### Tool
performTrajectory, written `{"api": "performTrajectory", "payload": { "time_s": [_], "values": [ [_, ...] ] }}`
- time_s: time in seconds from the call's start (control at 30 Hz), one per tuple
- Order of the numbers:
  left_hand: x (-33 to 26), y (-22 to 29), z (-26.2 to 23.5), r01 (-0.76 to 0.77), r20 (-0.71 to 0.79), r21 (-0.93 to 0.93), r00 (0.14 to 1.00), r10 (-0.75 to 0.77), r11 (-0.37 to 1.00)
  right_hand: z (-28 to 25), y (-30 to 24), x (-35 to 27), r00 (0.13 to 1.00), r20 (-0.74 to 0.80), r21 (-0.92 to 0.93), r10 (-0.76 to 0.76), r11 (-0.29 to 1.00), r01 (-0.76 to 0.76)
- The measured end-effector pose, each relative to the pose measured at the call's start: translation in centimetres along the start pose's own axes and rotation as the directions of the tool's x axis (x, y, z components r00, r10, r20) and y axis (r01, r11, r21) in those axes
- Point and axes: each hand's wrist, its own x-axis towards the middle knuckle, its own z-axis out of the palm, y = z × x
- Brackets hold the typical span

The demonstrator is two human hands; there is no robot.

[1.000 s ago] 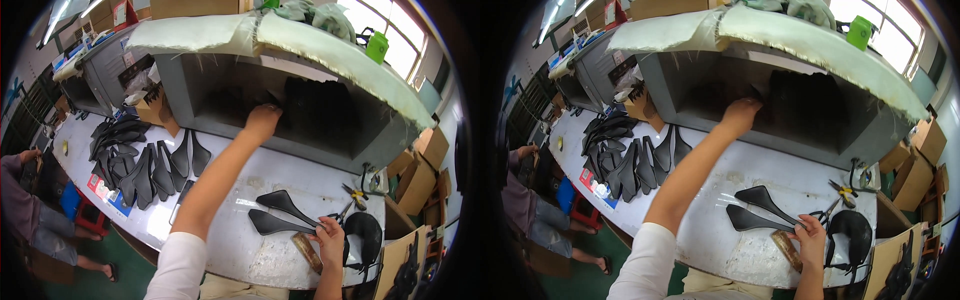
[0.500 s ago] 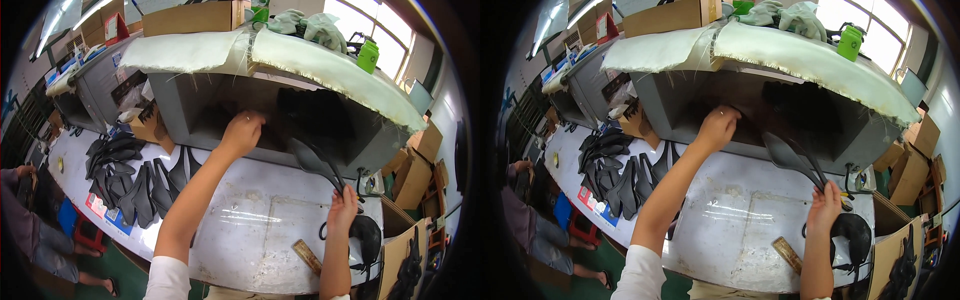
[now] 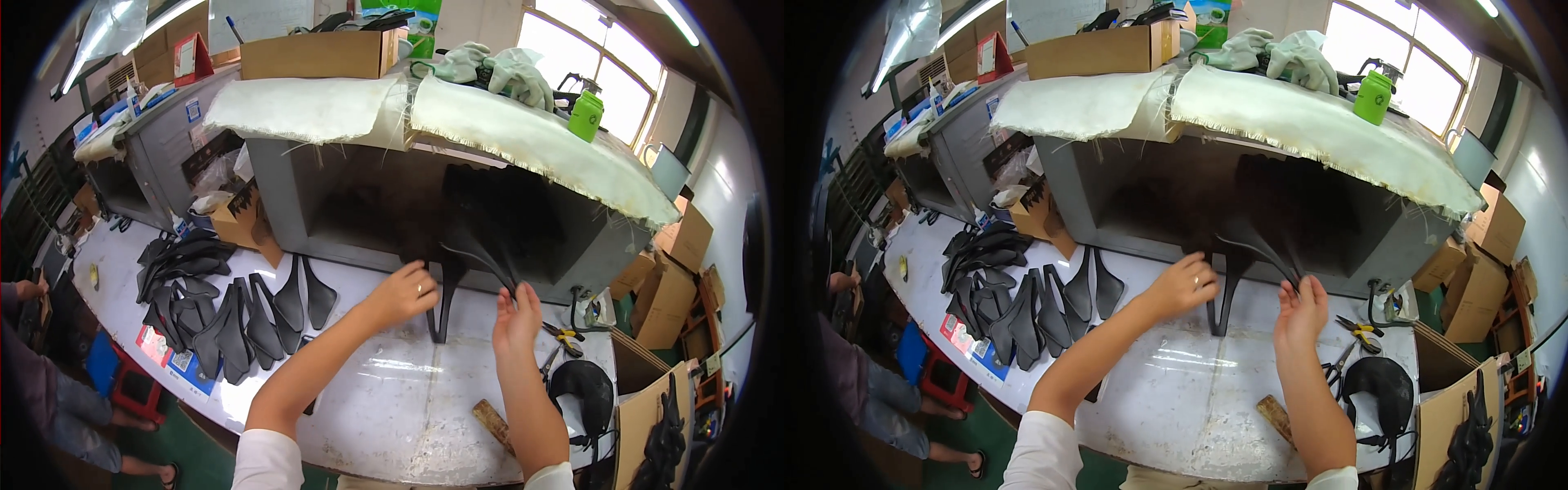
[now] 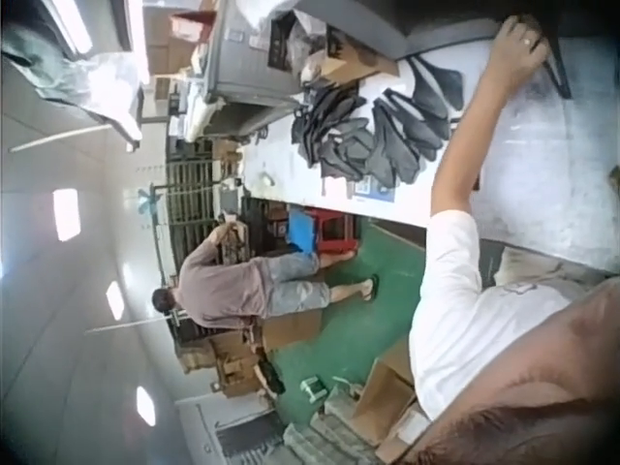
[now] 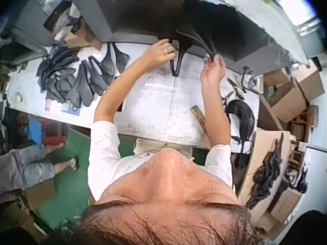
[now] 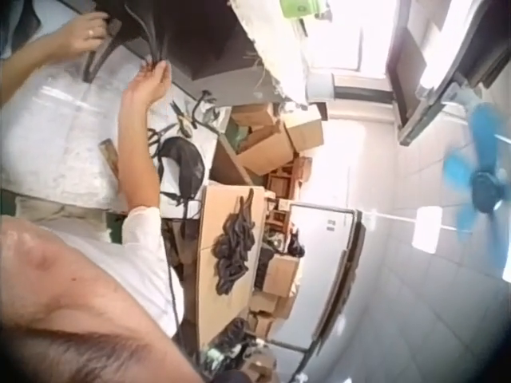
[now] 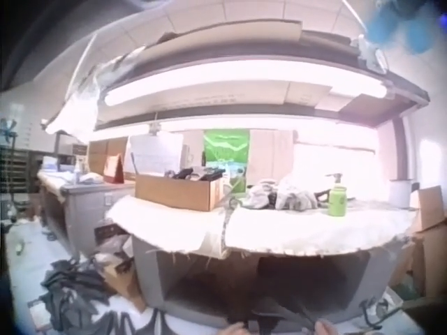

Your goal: Manufacturing or finishing bicycle saddles by smoothing and pressing the outer material over the base frame using a wooden tool.

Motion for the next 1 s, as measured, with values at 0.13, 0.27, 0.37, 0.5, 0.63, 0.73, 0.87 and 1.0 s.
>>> {"api": "performTrajectory", "payload": {
  "time_s": [0.13, 0.27, 0.37, 0.5, 0.63, 0.73, 0.87, 1.0],
  "values": [
    [-1.9, 4.8, -3.7, 0.022, -0.339, -0.215, 0.936, -0.096, 0.976, 4.4, 4.1, 3.0, 0.984, 0.112, -0.026, 0.136, 0.991, -0.134],
    [-5.8, 8.6, -6.4, 0.295, -0.423, -0.535, 0.718, -0.553, 0.792, 4.2, 5.1, 2.0, 0.960, 0.252, -0.076, 0.124, 0.991, -0.108],
    [-8.6, 12.3, -8.2, 0.357, -0.075, -0.905, 0.400, -0.913, 0.230, 2.2, 3.4, 1.0, 0.959, 0.274, -0.174, 0.076, 0.984, -0.028],
    [-8.4, 14.0, -11.0, 0.375, 0.211, -0.923, 0.293, -0.933, -0.091, 0.7, -2.7, 4.2, 0.945, 0.224, -0.096, -0.236, 0.960, 0.263],
    [-10.7, 16.1, -10.1, 0.435, 0.315, -0.885, 0.301, -0.900, -0.164, 2.0, -7.6, 12.0, 0.995, 0.050, -0.034, -0.089, 0.995, 0.091],
    [-11.2, 18.5, -9.6, 0.393, 0.383, -0.878, 0.235, -0.893, -0.274, 2.4, -6.6, 15.9, 0.999, 0.014, 0.094, 0.037, 0.995, -0.039],
    [-10.6, 21.3, -10.8, 0.456, 0.372, -0.858, 0.235, -0.898, -0.236, 3.4, -5.6, 17.9, 0.997, -0.053, 0.242, -0.058, 0.968, 0.069],
    [-10.4, 22.6, -10.2, 0.402, 0.384, -0.876, 0.250, -0.889, -0.266, 2.3, -6.9, 21.8, 0.988, 0.097, 0.218, 0.120, 0.966, -0.138]
  ]
}}
